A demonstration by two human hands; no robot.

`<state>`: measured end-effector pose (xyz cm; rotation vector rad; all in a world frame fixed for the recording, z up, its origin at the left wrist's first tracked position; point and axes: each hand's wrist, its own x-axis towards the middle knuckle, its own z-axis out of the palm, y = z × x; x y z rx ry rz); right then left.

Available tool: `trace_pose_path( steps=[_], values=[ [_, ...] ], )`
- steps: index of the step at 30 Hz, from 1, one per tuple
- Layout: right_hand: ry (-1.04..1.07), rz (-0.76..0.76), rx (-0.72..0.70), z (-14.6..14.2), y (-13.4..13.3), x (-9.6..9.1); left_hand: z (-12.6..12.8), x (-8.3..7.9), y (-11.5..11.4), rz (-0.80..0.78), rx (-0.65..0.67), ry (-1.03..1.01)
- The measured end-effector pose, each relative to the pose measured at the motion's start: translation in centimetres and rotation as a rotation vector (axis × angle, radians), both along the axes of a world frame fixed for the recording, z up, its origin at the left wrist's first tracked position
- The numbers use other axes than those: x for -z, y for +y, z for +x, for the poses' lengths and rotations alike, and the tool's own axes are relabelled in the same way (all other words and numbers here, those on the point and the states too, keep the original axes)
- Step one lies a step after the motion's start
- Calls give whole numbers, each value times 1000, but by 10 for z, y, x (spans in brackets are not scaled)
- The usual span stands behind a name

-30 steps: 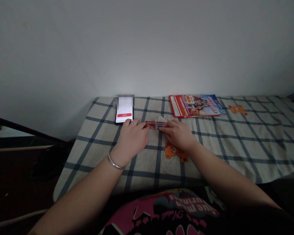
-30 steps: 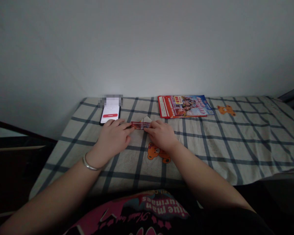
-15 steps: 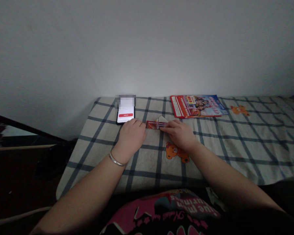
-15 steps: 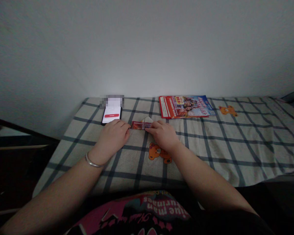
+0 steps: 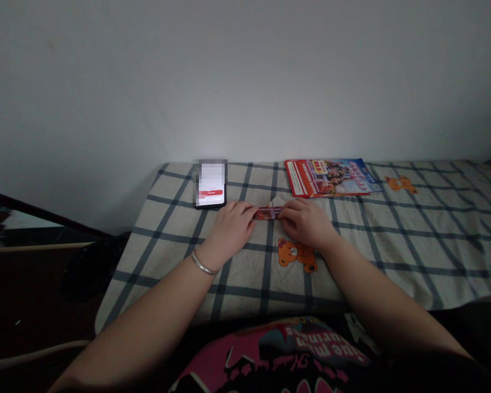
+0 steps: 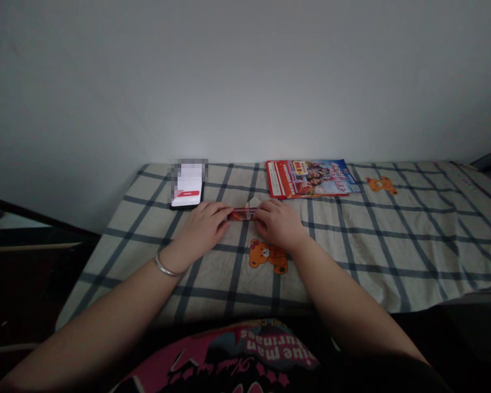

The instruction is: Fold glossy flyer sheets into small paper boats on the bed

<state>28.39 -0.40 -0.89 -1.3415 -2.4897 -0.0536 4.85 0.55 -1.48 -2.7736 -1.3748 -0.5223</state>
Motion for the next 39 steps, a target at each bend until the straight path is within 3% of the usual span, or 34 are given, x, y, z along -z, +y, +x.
trace_pose_path(
  steps=[6, 12, 18, 28, 39],
  values=[
    [113, -3, -28, -9, 6, 6, 3, 5, 5, -70, 7, -121],
    [81, 93, -51, -8, 4, 5, 3, 7, 7, -118, 66, -272],
    [-114, 89, -186, -6, -4, -3, 1, 4, 8, -91, 229, -137],
    [-110, 43, -57, -14, -6, -4, 0, -1, 3, -38, 166, -47],
    [-115, -65, 136, -26, -1, -9, 6, 5, 8, -110, 45, -226]
  ],
)
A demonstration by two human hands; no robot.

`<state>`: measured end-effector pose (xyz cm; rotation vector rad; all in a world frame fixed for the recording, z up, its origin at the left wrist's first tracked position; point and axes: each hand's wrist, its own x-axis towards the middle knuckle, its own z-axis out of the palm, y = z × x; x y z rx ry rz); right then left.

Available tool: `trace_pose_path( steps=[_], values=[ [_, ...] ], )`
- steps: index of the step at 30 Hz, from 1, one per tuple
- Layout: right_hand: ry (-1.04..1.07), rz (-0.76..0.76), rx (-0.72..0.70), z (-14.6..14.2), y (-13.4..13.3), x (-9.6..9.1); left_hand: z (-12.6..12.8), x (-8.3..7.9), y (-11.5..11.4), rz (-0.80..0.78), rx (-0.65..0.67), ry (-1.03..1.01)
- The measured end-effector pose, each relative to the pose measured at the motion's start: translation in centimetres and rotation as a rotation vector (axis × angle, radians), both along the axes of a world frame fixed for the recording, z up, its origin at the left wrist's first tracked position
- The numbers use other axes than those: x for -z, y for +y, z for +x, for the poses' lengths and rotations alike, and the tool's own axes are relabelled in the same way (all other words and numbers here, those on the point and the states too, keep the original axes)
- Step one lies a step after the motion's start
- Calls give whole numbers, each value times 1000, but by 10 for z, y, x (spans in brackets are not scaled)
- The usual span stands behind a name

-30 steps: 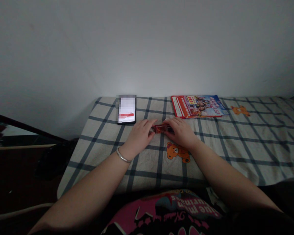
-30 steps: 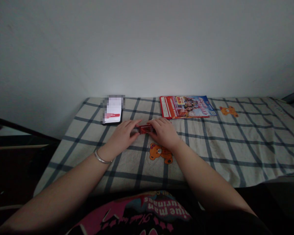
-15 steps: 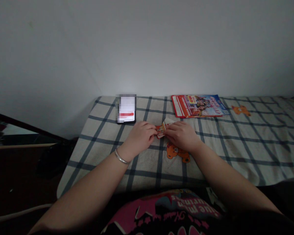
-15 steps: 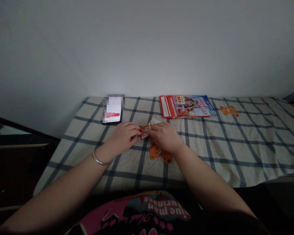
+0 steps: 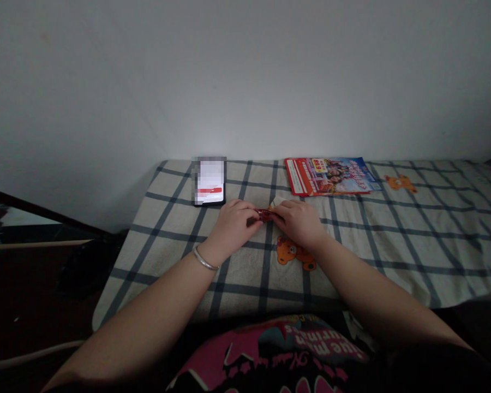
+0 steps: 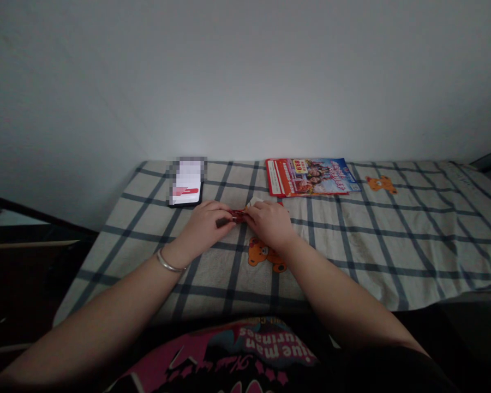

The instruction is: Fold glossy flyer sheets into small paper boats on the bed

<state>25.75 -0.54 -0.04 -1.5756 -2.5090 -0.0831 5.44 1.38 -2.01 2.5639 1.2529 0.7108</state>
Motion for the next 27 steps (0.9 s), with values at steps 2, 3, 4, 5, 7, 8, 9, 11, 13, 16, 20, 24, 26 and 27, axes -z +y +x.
trace_pose_path(
  steps=[2, 3, 4, 5, 7, 8, 9, 11, 13, 16, 20, 24, 26, 27],
  values=[
    [-1, 2, 9, 0, 1, 1, 4, 1, 2, -12, -53, -31],
    [1, 2, 12, 0, 2, 2, 6, 0, 2, -17, -74, -37],
    [4, 3, 12, 0, 3, 3, 7, -1, 1, -22, -94, -40],
    [9, 3, 6, 1, 4, 3, 9, -2, 0, -24, -107, -38],
    [19, 4, -7, 1, 5, 4, 11, -3, -2, -23, -133, -29],
    [24, 6, -7, 1, 5, 5, 11, -4, -2, -20, -143, -22],
    [29, 7, -5, 1, 5, 5, 12, -5, -3, -17, -152, -14],
    [44, 11, 0, 2, 6, 6, 12, -5, -5, -12, -167, -3],
    [55, 15, -3, 2, 6, 7, 13, -5, -6, -6, -181, 3],
    [61, 24, -19, 2, 7, 9, 13, -4, -8, 9, -223, -2],
    [66, 42, -49, 2, 10, 12, 13, -3, -8, 7, -241, 9],
    [85, 35, -34, 3, 14, 16, 13, -2, -6, 14, -225, 20],
    [115, 24, -24, 3, 15, 18, 13, -1, -6, 27, -220, 16],
    [133, 18, -19, 3, 15, 19, 13, -1, -6, 31, -219, 14]
  ],
)
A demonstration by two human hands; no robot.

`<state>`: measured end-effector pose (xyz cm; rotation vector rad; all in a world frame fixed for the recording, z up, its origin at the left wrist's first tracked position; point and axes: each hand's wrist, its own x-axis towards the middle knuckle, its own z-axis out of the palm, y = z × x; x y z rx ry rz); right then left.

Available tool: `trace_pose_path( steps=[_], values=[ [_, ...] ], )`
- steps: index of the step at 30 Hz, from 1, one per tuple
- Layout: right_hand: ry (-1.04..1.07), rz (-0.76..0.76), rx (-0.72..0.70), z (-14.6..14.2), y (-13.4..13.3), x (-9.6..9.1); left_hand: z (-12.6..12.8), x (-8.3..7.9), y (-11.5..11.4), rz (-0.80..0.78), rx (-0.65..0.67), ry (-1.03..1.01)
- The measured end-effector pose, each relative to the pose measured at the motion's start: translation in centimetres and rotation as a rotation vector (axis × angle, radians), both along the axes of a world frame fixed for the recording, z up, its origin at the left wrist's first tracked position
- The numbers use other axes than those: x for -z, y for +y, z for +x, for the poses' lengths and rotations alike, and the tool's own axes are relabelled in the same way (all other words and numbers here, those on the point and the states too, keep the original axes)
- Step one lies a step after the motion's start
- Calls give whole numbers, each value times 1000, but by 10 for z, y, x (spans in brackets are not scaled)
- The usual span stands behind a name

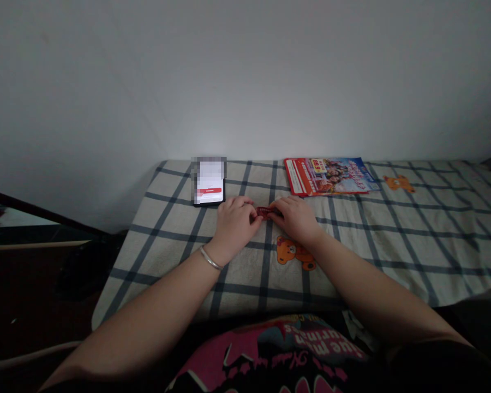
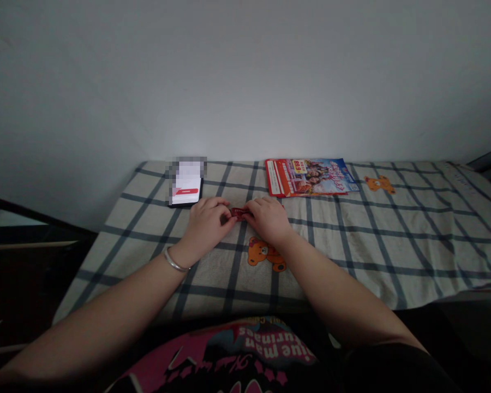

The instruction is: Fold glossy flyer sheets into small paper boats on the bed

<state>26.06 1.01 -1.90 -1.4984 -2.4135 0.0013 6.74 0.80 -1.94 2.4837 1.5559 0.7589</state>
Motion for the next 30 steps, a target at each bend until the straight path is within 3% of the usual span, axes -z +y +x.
trace_pose_path(
  steps=[7, 15, 23, 30],
  values=[
    [89, -1, 15, 6, -1, -1, 2, -2, 0, -33, -22, 6],
    [186, 14, 139, 26, -3, 1, -2, -4, -1, 13, 10, 27],
    [428, -161, 109, 23, 1, 2, -1, 3, 3, 55, 484, 69],
    [445, -175, 125, 19, 4, 6, -1, 6, 3, 43, 466, 91]
  ],
)
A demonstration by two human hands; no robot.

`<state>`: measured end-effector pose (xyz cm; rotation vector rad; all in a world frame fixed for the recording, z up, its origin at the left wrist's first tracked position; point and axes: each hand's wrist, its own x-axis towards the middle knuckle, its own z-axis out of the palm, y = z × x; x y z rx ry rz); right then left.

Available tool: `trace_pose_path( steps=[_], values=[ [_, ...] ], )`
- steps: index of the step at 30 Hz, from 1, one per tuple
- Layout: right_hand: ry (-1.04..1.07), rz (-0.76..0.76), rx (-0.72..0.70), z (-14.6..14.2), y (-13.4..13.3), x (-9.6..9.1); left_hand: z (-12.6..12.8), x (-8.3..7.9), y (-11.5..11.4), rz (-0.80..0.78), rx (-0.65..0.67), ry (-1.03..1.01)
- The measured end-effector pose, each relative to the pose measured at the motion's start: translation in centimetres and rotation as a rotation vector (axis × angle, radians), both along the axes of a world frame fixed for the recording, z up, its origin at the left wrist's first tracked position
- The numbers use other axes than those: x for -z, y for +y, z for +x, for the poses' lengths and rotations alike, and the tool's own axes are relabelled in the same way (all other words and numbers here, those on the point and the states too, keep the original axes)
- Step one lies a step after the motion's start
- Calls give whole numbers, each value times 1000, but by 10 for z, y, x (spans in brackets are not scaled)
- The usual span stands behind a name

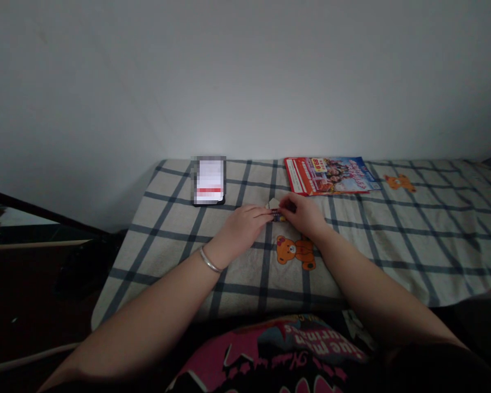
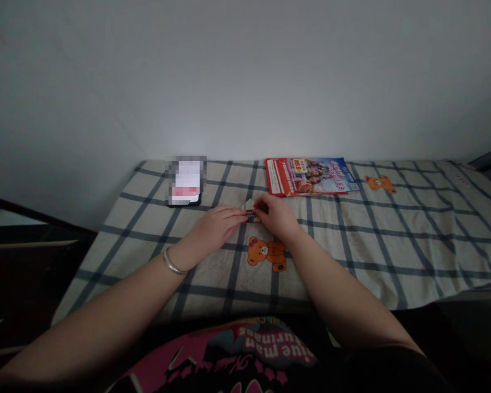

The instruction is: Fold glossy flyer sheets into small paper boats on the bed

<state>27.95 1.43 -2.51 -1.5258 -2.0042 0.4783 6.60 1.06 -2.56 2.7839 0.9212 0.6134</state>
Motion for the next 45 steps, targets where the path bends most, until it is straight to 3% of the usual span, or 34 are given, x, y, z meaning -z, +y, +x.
trace_pose_path(
  steps=[4, 8, 19, 24, 27, 34, 38, 45],
  values=[
    [-29, 76, -94, 4, 0, 2, 2, 0, -4, 44, -25, 42],
    [-91, 142, -92, 14, -2, 1, 3, -2, -6, 65, -34, 75],
    [33, 35, -95, 13, 2, 2, -2, -7, -10, 208, -112, 160],
    [82, 99, -187, 7, 5, 6, -3, -7, -6, 106, -38, 129],
    [98, 164, -178, 7, 6, 7, -3, -7, -6, 74, -63, 125],
    [-208, 377, -305, 8, -6, -4, -2, -6, -4, 81, -180, 162],
    [-285, 395, -369, 2, -10, -8, -3, -4, 1, 98, -156, 150],
    [-437, 433, -363, -2, -16, -13, -3, -3, 0, 58, -178, 110]
  ],
)
